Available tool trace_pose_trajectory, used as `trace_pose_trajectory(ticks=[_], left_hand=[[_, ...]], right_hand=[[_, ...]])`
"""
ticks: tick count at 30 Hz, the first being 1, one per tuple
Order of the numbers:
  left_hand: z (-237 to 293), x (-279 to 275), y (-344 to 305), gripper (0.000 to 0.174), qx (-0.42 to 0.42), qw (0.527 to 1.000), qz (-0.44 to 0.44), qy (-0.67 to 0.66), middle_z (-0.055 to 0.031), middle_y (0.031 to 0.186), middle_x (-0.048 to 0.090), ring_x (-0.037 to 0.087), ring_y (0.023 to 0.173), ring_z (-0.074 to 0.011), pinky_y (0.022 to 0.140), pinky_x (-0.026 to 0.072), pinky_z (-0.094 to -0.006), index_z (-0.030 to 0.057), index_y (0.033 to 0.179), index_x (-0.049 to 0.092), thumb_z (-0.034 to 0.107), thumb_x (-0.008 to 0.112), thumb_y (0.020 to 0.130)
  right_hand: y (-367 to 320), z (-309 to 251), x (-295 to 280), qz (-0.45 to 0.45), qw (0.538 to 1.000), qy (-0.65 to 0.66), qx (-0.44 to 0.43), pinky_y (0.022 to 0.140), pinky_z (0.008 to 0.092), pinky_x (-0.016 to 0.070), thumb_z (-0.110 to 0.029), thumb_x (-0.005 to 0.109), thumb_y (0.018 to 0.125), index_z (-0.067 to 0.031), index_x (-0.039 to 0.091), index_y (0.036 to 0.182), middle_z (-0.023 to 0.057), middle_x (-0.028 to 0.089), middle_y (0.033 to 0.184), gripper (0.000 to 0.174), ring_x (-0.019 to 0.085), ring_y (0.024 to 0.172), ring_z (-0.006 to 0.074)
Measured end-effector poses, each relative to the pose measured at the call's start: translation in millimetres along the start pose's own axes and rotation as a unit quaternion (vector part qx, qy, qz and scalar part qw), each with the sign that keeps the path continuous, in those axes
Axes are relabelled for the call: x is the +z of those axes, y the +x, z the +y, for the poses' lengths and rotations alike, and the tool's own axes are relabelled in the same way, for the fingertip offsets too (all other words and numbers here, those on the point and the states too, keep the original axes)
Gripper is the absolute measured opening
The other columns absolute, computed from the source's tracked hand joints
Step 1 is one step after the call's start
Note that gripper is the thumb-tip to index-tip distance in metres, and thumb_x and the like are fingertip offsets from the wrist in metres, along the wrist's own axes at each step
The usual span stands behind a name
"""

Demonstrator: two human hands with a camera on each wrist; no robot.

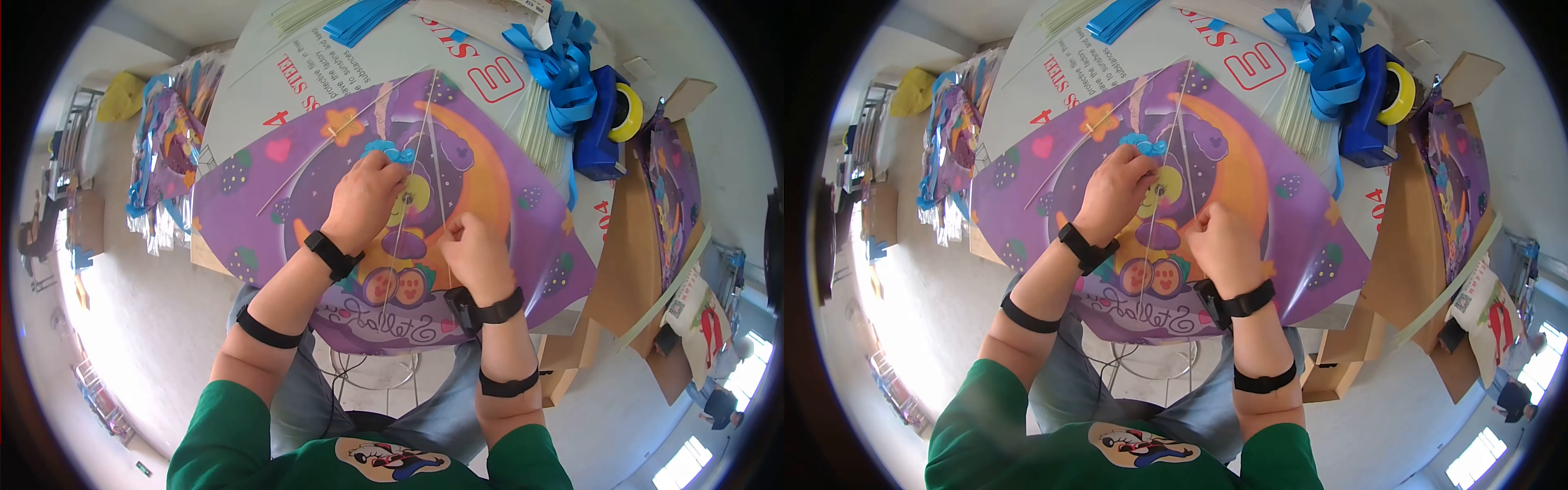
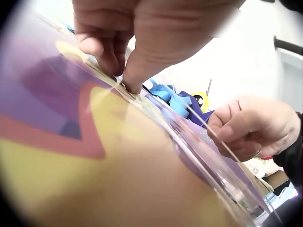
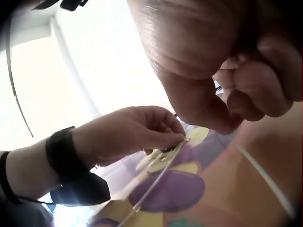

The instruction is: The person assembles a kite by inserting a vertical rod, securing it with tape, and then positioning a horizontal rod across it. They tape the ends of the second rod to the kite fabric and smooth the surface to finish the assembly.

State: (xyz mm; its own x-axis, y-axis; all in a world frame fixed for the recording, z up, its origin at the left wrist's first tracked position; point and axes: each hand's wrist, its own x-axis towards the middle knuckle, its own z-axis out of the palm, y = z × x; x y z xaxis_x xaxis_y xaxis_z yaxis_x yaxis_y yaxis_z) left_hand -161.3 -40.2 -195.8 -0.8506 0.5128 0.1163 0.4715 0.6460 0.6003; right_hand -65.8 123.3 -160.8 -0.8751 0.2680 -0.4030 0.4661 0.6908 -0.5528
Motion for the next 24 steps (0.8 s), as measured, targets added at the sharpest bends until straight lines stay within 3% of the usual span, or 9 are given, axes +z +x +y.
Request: trace_pose_trajectory(ticks=[3, 6, 7, 10, 13, 15, 19, 21, 24], left_hand=[[-3, 0, 0, 0.006, 0.018, 1.000, 0.007, 0.005, -0.0083, 0.085, 0.053, 0.057, 0.078, -0.0285, 0.068, 0.0476, -0.0377, 0.0052, 0.084, 0.059, 0.009, 0.061, 0.080], [-3, 0, 0, 0.009, -0.046, 0.998, -0.045, -0.016, -0.0101, 0.087, 0.054, 0.057, 0.083, -0.0290, 0.073, 0.0484, -0.0370, 0.0053, 0.089, 0.059, 0.009, 0.059, 0.081], [-1, -1, 1, 0.009, -0.045, 0.998, -0.045, -0.016, -0.0101, 0.087, 0.054, 0.057, 0.083, -0.0290, 0.073, 0.0484, -0.0370, 0.0053, 0.089, 0.059, 0.009, 0.059, 0.081], [6, -7, 3, 0.008, -0.134, 0.971, -0.040, -0.195, -0.0082, 0.082, 0.057, 0.059, 0.073, -0.0216, 0.067, 0.0482, -0.0305, 0.0043, 0.091, 0.059, 0.007, 0.059, 0.083], [9, -11, 6, 0.011, -0.194, 0.922, -0.036, -0.334, -0.0035, 0.079, 0.059, 0.057, 0.068, -0.0115, 0.064, 0.0461, -0.0241, 0.0045, 0.098, 0.061, 0.007, 0.058, 0.087], [12, -20, 7, 0.016, -0.245, 0.815, -0.096, -0.516, 0.0006, 0.081, 0.060, 0.056, 0.073, -0.0067, 0.068, 0.0455, -0.0221, 0.0048, 0.104, 0.062, 0.012, 0.057, 0.090], [10, -24, 5, 0.018, -0.270, 0.715, -0.105, -0.637, 0.0010, 0.086, 0.060, 0.056, 0.076, -0.0075, 0.073, 0.0463, -0.0215, 0.0035, 0.107, 0.061, 0.012, 0.055, 0.092], [15, -28, 6, 0.020, -0.257, 0.642, -0.089, -0.717, -0.0007, 0.091, 0.059, 0.056, 0.080, -0.0084, 0.078, 0.0470, -0.0222, 0.0016, 0.109, 0.059, 0.012, 0.054, 0.093], [12, -28, 6, 0.021, -0.242, 0.621, -0.089, -0.740, -0.0019, 0.095, 0.059, 0.055, 0.083, -0.0085, 0.080, 0.0477, -0.0232, 0.0008, 0.110, 0.057, 0.012, 0.052, 0.094]], right_hand=[[6, 7, -17, 0.010, 0.994, 0.104, -0.029, 0.058, 0.0337, 0.0478, -0.011, 0.059, 0.078, 0.0014, 0.057, 0.079, 0.0126, 0.062, 0.068, 0.013, 0.063, 0.064, 0.0259], [12, 18, -34, -0.071, 0.916, 0.393, 0.049, 0.047, 0.0192, 0.0410, -0.007, 0.056, 0.084, -0.0020, 0.055, 0.079, 0.0047, 0.061, 0.069, 0.007, 0.056, 0.055, 0.0071], [13, 21, -37, -0.071, 0.915, 0.393, 0.049, 0.047, 0.0192, 0.0410, -0.007, 0.056, 0.084, -0.0020, 0.055, 0.079, 0.0047, 0.061, 0.069, 0.007, 0.056, 0.055, 0.0071], [17, 32, -42, -0.065, 0.805, 0.590, -0.001, 0.046, 0.0196, 0.0414, -0.003, 0.051, 0.087, -0.0036, 0.050, 0.084, 0.0114, 0.061, 0.082, 0.004, 0.055, 0.055, 0.0093], [17, 36, -47, -0.043, 0.743, 0.667, -0.025, 0.052, 0.0196, 0.0431, -0.001, 0.050, 0.087, -0.0023, 0.054, 0.089, 0.0106, 0.061, 0.086, 0.004, 0.057, 0.063, 0.0101], [17, 34, -52, -0.021, 0.707, 0.706, -0.033, 0.056, 0.0201, 0.0451, -0.001, 0.051, 0.088, -0.0017, 0.055, 0.094, 0.0100, 0.061, 0.089, 0.007, 0.058, 0.067, 0.0111], [24, 50, -53, 0.062, 0.628, 0.769, -0.107, 0.069, 0.0222, 0.0504, -0.003, 0.053, 0.090, -0.0003, 0.055, 0.106, 0.0089, 0.061, 0.093, 0.016, 0.060, 0.079, 0.0142], [23, 50, -51, 0.079, 0.627, 0.764, -0.130, 0.075, 0.0257, 0.0524, -0.005, 0.053, 0.091, -0.0004, 0.055, 0.103, 0.0103, 0.061, 0.095, 0.013, 0.062, 0.083, 0.0175], [19, 38, -50, 0.139, 0.658, 0.728, -0.133, 0.076, 0.0283, 0.0527, -0.006, 0.053, 0.091, -0.0006, 0.055, 0.100, 0.0121, 0.062, 0.097, 0.011, 0.063, 0.086, 0.0209]])
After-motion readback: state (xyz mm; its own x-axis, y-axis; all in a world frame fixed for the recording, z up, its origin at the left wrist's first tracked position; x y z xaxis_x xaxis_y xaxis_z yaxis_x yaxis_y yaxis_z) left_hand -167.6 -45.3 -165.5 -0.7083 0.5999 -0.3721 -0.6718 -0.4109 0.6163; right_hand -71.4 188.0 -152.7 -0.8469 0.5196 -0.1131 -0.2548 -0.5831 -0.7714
